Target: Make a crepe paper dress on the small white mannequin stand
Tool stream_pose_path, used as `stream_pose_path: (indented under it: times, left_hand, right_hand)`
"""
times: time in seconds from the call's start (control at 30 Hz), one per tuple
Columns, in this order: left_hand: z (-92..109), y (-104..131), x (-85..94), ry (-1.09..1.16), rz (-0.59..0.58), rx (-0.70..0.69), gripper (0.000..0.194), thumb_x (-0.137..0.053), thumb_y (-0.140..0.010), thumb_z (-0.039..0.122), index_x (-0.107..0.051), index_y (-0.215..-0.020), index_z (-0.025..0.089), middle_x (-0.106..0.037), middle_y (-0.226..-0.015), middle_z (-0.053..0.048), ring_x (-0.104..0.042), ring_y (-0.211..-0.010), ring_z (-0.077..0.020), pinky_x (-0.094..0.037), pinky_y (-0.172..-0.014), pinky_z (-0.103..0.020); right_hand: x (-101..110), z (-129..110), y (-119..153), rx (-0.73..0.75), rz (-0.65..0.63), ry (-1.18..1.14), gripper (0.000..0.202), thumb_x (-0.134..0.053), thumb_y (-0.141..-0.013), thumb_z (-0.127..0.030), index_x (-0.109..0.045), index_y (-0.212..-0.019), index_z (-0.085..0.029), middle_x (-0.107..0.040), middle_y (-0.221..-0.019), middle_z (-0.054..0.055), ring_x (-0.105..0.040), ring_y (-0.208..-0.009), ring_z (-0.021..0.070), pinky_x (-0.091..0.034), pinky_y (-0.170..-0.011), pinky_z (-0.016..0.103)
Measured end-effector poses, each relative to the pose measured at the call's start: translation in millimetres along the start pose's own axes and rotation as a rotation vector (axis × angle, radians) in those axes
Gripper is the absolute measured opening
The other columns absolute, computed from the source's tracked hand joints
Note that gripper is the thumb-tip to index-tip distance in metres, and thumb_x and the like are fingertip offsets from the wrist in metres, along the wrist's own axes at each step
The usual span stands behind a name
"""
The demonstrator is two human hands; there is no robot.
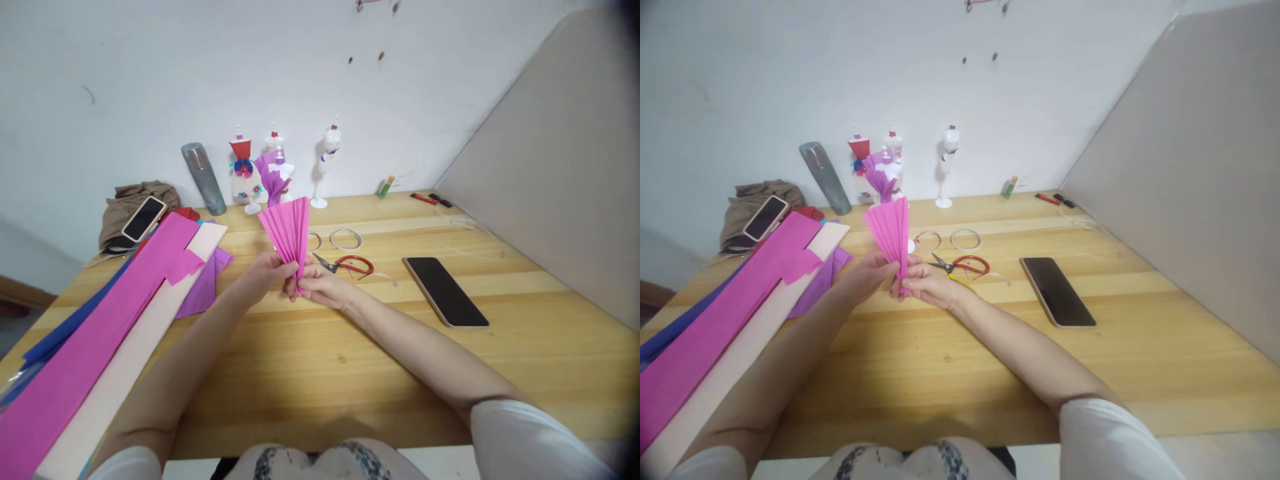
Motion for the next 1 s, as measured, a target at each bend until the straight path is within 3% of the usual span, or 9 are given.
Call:
stream_pose_path:
  times: [0.2,0.37,0.53,0.63,0.73,0.83,1.0]
  left_hand:
    - [-5,-1,-0.5,0.080,0.032,-0.008,0.047,-0.073,-0.086,0.052,-0.071,-0.105,0.010,-0.061,-0.055,0.001,-0.060,-0.047,-0.0150,-0.051,-0.050,-0.030]
    - [-3,-2,-2.2,0.079,0.097,-0.011,0.042,-0.074,-0.084,0.052,-0.069,-0.095,0.012,-0.059,-0.054,0.001,-0.058,-0.045,-0.0155,-0.051,-0.047,-0.031]
    - [6,-5,12.0,-0.051,0.335,-0.124,0.035,-0.082,-0.075,0.046,-0.070,-0.078,0.013,-0.066,-0.064,-0.003,-0.065,-0.065,-0.0167,-0.054,-0.067,-0.030]
    - [6,-6,18.6,-0.072,0.386,-0.134,0.035,-0.085,-0.070,0.045,-0.071,-0.079,0.014,-0.070,-0.070,-0.004,-0.064,-0.070,-0.0166,-0.053,-0.070,-0.030]
    - [2,-7,19.4,-0.084,0.375,-0.113,0.033,-0.082,-0.070,0.044,-0.071,-0.078,0.014,-0.071,-0.070,-0.004,-0.062,-0.068,-0.0160,-0.051,-0.068,-0.029]
    - [-2,-8,18.6,-0.158,0.383,-0.088,0.028,-0.078,-0.072,0.040,-0.071,-0.079,0.014,-0.070,-0.069,-0.003,-0.061,-0.067,-0.0159,-0.050,-0.064,-0.028]
    - [-3,-10,19.2,-0.346,0.419,-0.102,0.016,-0.071,-0.074,0.033,-0.069,-0.077,0.017,-0.067,-0.067,0.000,-0.057,-0.060,-0.0135,-0.046,-0.058,-0.025]
  right_hand:
    - [2,3,1,-0.047,-0.003,-0.096,0.038,-0.088,-0.074,-0.047,-0.078,-0.086,-0.012,-0.076,-0.080,0.008,-0.073,-0.079,0.0168,-0.057,-0.070,0.027]
    - [1,1,1,-0.094,0.014,-0.059,0.045,-0.088,-0.071,-0.053,-0.074,-0.089,-0.014,-0.076,-0.081,0.007,-0.072,-0.078,0.0160,-0.056,-0.069,0.026]
    - [1,-29,8,-0.257,0.094,0.286,0.051,-0.088,-0.066,-0.056,-0.075,-0.093,-0.015,-0.076,-0.088,0.008,-0.070,-0.084,0.0171,-0.054,-0.073,0.027]
    - [2,-52,11,-0.301,0.229,0.599,0.041,-0.083,-0.072,-0.051,-0.074,-0.085,-0.014,-0.071,-0.078,0.005,-0.062,-0.072,0.0129,-0.045,-0.064,0.024]
    - [1,-66,10,-0.177,0.398,0.760,0.035,-0.077,-0.073,-0.049,-0.069,-0.072,-0.015,-0.062,-0.066,0.001,-0.052,-0.062,0.0115,-0.038,-0.060,0.026]
    - [0,-67,6,-0.024,0.525,0.763,0.032,-0.073,-0.072,-0.048,-0.066,-0.072,-0.017,-0.057,-0.064,-0.001,-0.048,-0.060,0.0119,-0.038,-0.061,0.028]
    - [-2,-62,3,0.140,0.583,0.788,0.026,-0.068,-0.073,-0.044,-0.063,-0.072,-0.018,-0.051,-0.062,-0.003,-0.044,-0.059,0.0121,-0.036,-0.060,0.028]
Point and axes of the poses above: each hand's wrist, its own y-axis away from the middle knuckle, its own x-axis out of the back of the hand, z = x × y, the point moved 3 cm from there along -y, towards the middle knuckle
